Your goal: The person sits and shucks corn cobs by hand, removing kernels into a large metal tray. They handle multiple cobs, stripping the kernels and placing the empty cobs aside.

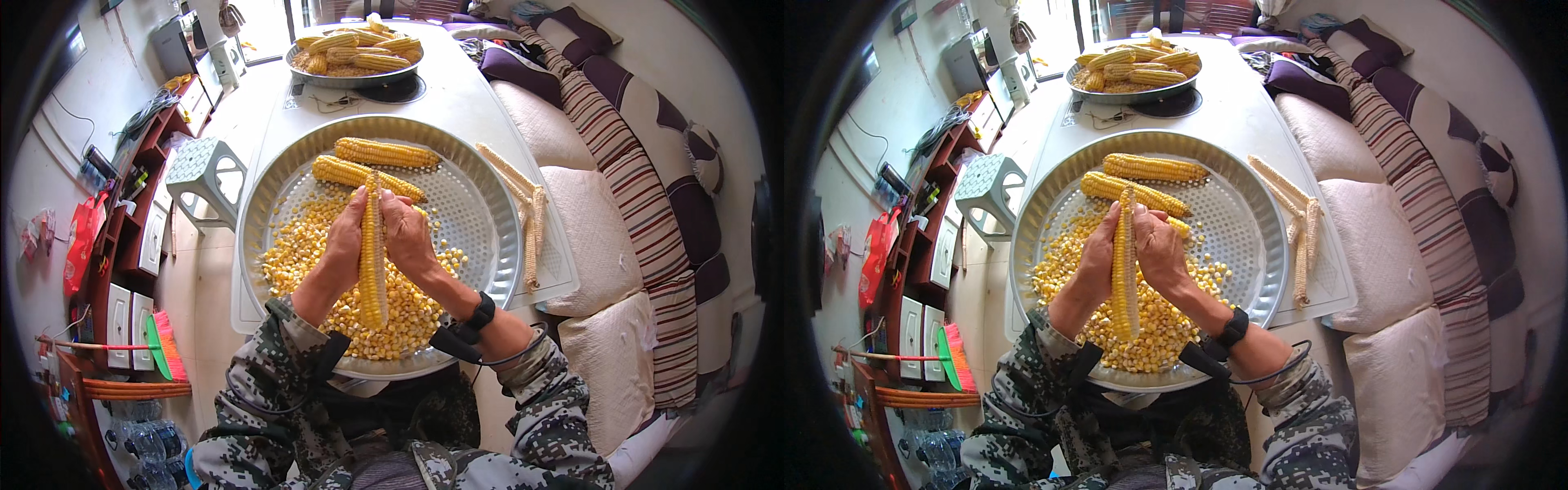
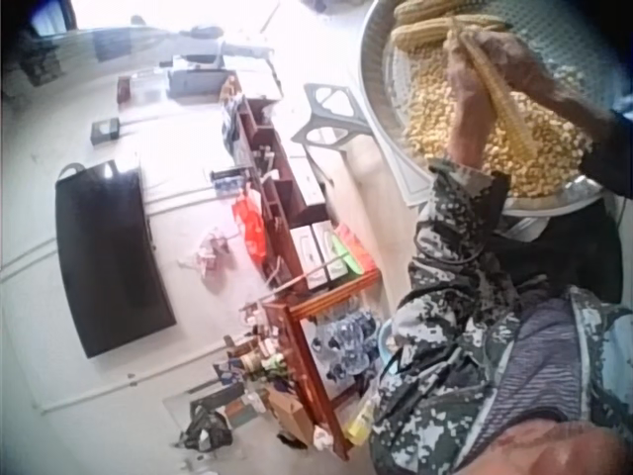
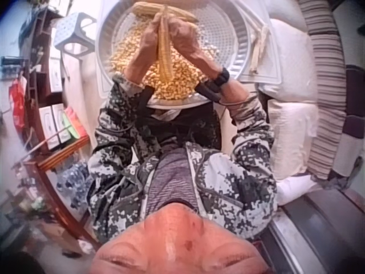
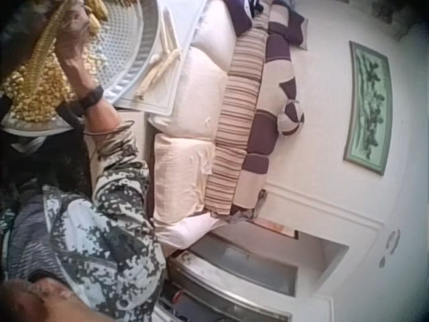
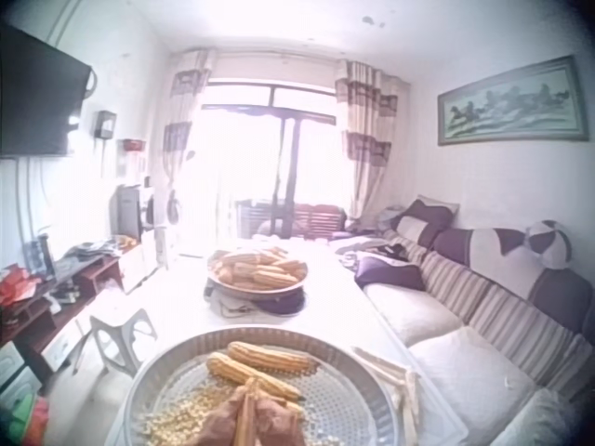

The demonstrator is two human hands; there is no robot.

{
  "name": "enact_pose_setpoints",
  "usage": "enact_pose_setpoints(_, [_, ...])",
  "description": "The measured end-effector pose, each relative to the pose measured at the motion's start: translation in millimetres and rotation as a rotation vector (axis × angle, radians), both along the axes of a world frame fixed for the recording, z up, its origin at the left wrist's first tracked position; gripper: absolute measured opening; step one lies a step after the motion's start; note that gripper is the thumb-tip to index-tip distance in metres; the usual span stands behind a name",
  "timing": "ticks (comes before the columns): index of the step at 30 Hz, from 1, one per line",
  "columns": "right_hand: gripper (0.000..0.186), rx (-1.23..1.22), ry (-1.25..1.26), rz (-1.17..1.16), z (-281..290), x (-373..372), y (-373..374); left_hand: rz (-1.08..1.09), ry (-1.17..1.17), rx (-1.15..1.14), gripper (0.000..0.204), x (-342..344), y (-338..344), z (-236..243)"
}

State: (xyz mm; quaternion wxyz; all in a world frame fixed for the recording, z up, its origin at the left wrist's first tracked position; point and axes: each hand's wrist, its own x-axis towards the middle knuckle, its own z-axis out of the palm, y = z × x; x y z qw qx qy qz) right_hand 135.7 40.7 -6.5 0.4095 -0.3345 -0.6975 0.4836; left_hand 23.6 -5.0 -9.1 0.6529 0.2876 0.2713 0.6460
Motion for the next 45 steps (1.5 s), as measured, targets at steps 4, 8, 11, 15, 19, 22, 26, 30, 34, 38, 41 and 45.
enact_pose_setpoints(4, [0.066, -0.002, 0.002, 0.015, -5.3, 0.9, 8.9, -0.029, 0.035, 0.034, 0.058, -1.5, -0.5, -0.5])
enact_pose_setpoints(8, [0.067, -0.066, -0.148, 0.104, -0.8, 6.0, 17.8, 0.031, 0.074, 0.001, 0.055, 4.2, -3.3, -0.9])
enact_pose_setpoints(11, [0.069, 0.02, -0.12, 0.067, 3.7, 5.8, 13.7, -0.002, 0.059, 0.005, 0.053, 2.2, -1.8, -1.4])
enact_pose_setpoints(15, [0.069, 0.018, -0.182, -0.099, 11.9, 4.7, -1.9, -0.002, 0.033, -0.001, 0.051, 2.6, 0.2, -8.4])
enact_pose_setpoints(19, [0.068, -0.053, -0.117, -0.077, 1.3, 7.0, 8.6, 0.006, 0.051, -0.015, 0.048, 2.9, -0.6, -3.7])
enact_pose_setpoints(22, [0.068, -0.098, -0.096, 0.042, 10.2, 5.6, 8.1, 0.054, 0.045, -0.033, 0.044, 2.0, -4.3, -4.3])
enact_pose_setpoints(26, [0.069, -0.054, -0.04, -0.062, 0.1, 7.2, 8.1, 0.028, -0.006, -0.024, 0.04, 5.6, -5.8, 3.3])
enact_pose_setpoints(30, [0.069, -0.208, -0.009, -0.012, 9.6, 4.9, 7.5, 0.021, -0.019, 0.017, 0.036, 4.5, -7.7, 5.9])
enact_pose_setpoints(34, [0.067, -0.277, -0.114, 0.045, 14.2, 12.9, 15.0, -0.064, -0.083, 0.095, 0.033, 5.2, -8.1, 6.6])
enact_pose_setpoints(38, [0.069, -0.047, -0.113, -0.086, 13.6, 7.2, 8.2, 0.044, -0.06, 0.051, 0.031, 9.9, -4.0, 1.7])
enact_pose_setpoints(41, [0.068, 0.015, -0.044, -0.117, 8.7, 7.1, 9.4, 0.054, -0.055, 0.048, 0.032, 12.1, -2.5, -1.6])
enact_pose_setpoints(45, [0.063, -0.369, -0.041, 0.086, 17.6, 12.9, 6.0, 0.015, -0.015, 0.001, 0.042, 5.4, -7.6, 0.9])
